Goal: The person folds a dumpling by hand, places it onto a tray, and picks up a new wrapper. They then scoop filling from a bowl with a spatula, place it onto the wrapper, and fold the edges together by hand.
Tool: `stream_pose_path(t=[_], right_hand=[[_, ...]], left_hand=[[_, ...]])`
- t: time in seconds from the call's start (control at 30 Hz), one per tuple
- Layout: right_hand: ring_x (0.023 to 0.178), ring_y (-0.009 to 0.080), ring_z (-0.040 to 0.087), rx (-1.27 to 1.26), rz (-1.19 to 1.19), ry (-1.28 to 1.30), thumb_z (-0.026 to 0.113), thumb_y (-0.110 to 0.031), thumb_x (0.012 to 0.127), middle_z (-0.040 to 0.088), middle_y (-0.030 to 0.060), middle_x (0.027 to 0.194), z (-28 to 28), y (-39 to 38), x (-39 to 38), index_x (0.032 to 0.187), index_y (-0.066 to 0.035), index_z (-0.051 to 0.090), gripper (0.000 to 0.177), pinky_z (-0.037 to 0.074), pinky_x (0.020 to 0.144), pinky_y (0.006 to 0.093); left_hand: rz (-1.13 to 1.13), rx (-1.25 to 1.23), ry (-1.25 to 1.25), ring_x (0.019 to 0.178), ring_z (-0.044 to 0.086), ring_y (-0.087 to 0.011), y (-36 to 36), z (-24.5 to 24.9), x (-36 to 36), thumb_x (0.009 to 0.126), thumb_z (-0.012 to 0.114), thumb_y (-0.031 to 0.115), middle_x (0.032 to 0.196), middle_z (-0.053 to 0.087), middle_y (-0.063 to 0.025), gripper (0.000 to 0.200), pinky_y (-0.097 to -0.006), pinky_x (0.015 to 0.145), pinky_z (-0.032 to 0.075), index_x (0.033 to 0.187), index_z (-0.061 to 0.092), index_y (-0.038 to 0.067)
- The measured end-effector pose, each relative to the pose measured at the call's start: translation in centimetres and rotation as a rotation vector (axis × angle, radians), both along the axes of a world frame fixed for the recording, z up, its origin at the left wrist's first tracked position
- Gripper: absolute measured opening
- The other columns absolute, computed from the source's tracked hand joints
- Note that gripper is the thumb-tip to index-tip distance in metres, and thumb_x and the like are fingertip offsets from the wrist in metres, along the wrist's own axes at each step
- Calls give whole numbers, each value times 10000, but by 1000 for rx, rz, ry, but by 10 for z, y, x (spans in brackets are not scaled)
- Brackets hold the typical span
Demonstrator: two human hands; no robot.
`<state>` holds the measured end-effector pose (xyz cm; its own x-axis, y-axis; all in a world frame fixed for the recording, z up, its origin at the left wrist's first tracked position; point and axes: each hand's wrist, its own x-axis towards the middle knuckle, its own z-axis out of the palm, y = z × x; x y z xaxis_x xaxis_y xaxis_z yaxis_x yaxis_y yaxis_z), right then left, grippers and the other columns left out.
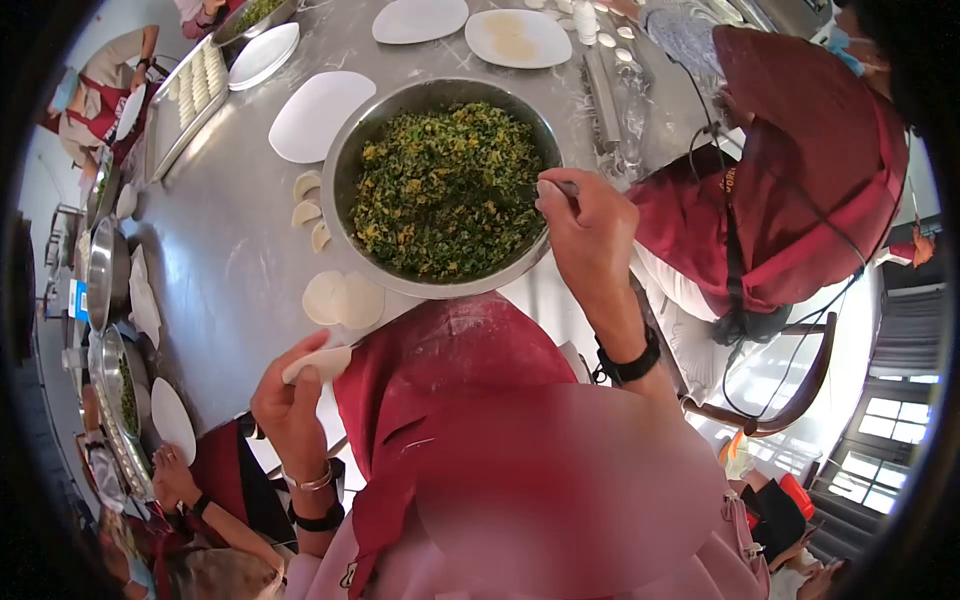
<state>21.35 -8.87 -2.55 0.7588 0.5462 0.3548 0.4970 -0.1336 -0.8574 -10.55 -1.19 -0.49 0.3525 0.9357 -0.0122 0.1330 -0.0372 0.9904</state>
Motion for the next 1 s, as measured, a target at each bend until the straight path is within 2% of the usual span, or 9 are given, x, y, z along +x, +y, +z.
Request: stream_pose_path(t=[0.03, 0.13, 0.17, 0.27, 0.4, 0.6, 0.9, 1.0], right_hand=[[727, 169, 715, -14, 15, -1, 679, -77, 911, 718, 131, 807, -5, 6, 1, 1004, 22, 704, 138, 531, 639, 287], [729, 165, 716, -128, 38, 37, 660, -77, 919, 719, 132, 805, -17, 22, -5, 1011, 24, 701, 142, 532, 638, 289], [720, 160, 718, -87, 63, 115, 647, -81, 926, 721, 121, 803, -15, 28, -12, 1012, 33, 700, 152, 541, 637, 284], [712, 146, 718, -45, 98, 295, 641, -78, 929, 722, 108, 800, -20, 44, -20, 998, 47, 696, 153, 550, 626, 271], [710, 145, 718, -29, 129, 383, 617, -50, 940, 714, 108, 784, -19, 53, -27, 991, 55, 684, 135, 570, 622, 259], [711, 182, 719, -14, 147, 585, 607, -41, 951, 698, 131, 828, -19, 59, -27, 989, 79, 654, 134, 607, 649, 274], [719, 231, 726, 2, 181, 787, 619, -56, 951, 693, 169, 869, -15, 61, -18, 1029, 89, 621, 165, 633, 661, 318], [756, 260, 733, 6, 197, 853, 625, -74, 941, 698, 196, 892, -14, 60, -19, 1057, 104, 611, 212, 633, 709, 330]], left_hand=[[-41, -66, -93, 1005, 690, -228, 2, -12, -5, 976, 593, 92, 1150, 697, -190, 241, -357, 894, 562, 1134, 636, -85], [-51, -382, -327, 1009, 694, -307, 0, -21, 4, 993, 570, 103, 1147, 681, -218, 290, -438, 908, 579, 1211, 579, -89], [-72, -488, -386, 1037, 685, -355, 1, -15, 10, 999, 557, 94, 1163, 666, -238, 306, -480, 900, 591, 1236, 559, -99], [-76, -661, -550, 1071, 672, -386, 5, -21, 21, 998, 539, 69, 1197, 644, -265, 311, -472, 906, 587, 1252, 544, -110], [-115, -700, -642, 1160, 626, -399, 10, -30, 30, 1018, 500, 94, 1264, 600, -288, 345, -474, 970, 555, 1297, 506, -110], [-45, -730, -693, 1217, 594, -383, 22, -28, 48, 1038, 442, 86, 1302, 585, -264, 355, -474, 1052, 499, 1342, 462, -96], [-36, -673, -725, 1231, 589, -362, 32, -32, 62, 1033, 442, 73, 1308, 591, -240, 339, -442, 1063, 489, 1332, 483, -81], [-33, -657, -727, 1211, 606, -326, 35, -31, 60, 1041, 457, 99, 1298, 601, -207, 343, -422, 1050, 493, 1322, 507, -91]])
